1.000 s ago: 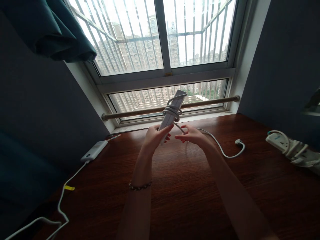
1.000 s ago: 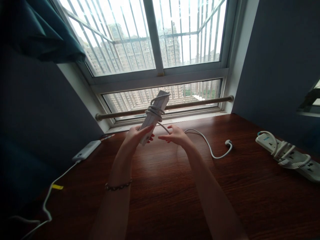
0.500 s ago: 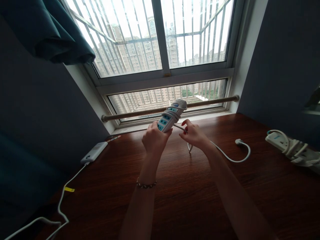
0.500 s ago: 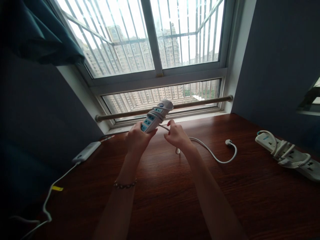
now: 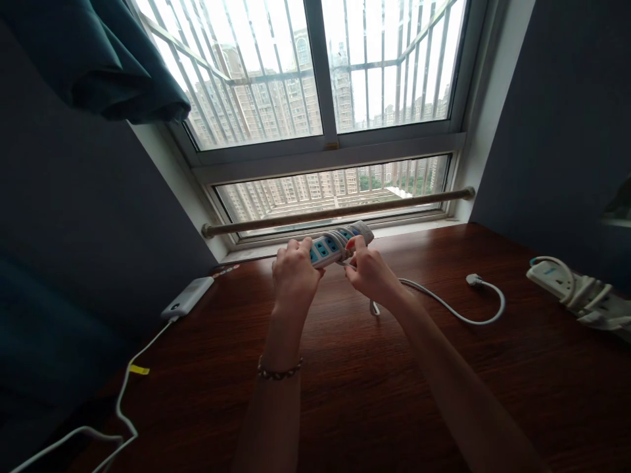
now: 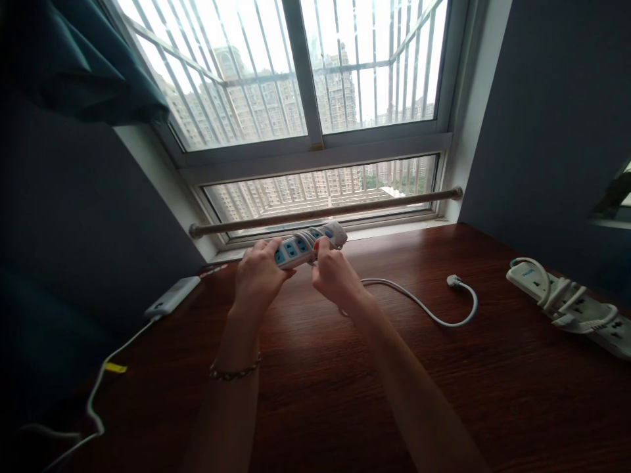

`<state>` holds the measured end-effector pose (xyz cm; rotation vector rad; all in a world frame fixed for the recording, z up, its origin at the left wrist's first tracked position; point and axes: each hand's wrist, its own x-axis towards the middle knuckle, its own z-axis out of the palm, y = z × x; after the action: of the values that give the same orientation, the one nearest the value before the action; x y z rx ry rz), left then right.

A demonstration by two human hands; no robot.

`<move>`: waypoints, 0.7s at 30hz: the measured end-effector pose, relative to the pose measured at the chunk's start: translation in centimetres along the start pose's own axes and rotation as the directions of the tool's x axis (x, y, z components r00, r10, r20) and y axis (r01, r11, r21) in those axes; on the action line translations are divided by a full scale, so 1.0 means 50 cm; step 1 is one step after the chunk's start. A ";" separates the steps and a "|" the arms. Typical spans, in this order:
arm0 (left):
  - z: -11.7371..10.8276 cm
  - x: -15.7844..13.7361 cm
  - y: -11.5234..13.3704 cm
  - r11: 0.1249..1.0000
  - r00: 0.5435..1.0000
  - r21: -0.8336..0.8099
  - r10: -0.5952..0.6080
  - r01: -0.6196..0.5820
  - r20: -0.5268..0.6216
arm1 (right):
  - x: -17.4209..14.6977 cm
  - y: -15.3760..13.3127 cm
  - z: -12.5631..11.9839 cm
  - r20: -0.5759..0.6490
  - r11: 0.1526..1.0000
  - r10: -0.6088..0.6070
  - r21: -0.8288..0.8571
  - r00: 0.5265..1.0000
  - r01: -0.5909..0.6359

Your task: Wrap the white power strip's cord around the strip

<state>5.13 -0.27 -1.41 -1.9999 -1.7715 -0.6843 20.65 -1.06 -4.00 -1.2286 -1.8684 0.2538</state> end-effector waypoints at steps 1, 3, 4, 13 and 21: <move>0.000 0.001 -0.001 1.000 1.000 0.003 -0.007 0.007 0.002 | 0.000 0.000 0.005 -0.013 0.997 0.034 0.069 0.999 -0.033; 0.002 0.002 -0.001 1.000 1.000 0.000 -0.019 0.019 0.001 | 0.000 0.000 0.013 -0.001 0.973 0.096 0.210 0.995 -0.093; 0.004 0.002 -0.001 1.000 1.000 -0.007 -0.020 0.020 -0.002 | 0.000 0.000 0.016 0.024 0.951 0.122 0.283 0.992 -0.124; 0.035 0.014 0.002 0.967 0.948 -0.121 -0.243 0.222 -0.203 | 0.008 -0.026 0.024 0.238 0.262 0.308 0.909 0.921 -0.323; 0.045 0.027 -0.059 0.938 0.872 -0.083 -0.344 0.337 -0.349 | -0.007 0.002 -0.020 0.894 0.700 -0.074 0.362 0.442 -0.616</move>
<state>2.55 2.50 -2.55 -1.4568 -1.9010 -1.1030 21.48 -1.57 -3.64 -0.9186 -1.9784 1.9325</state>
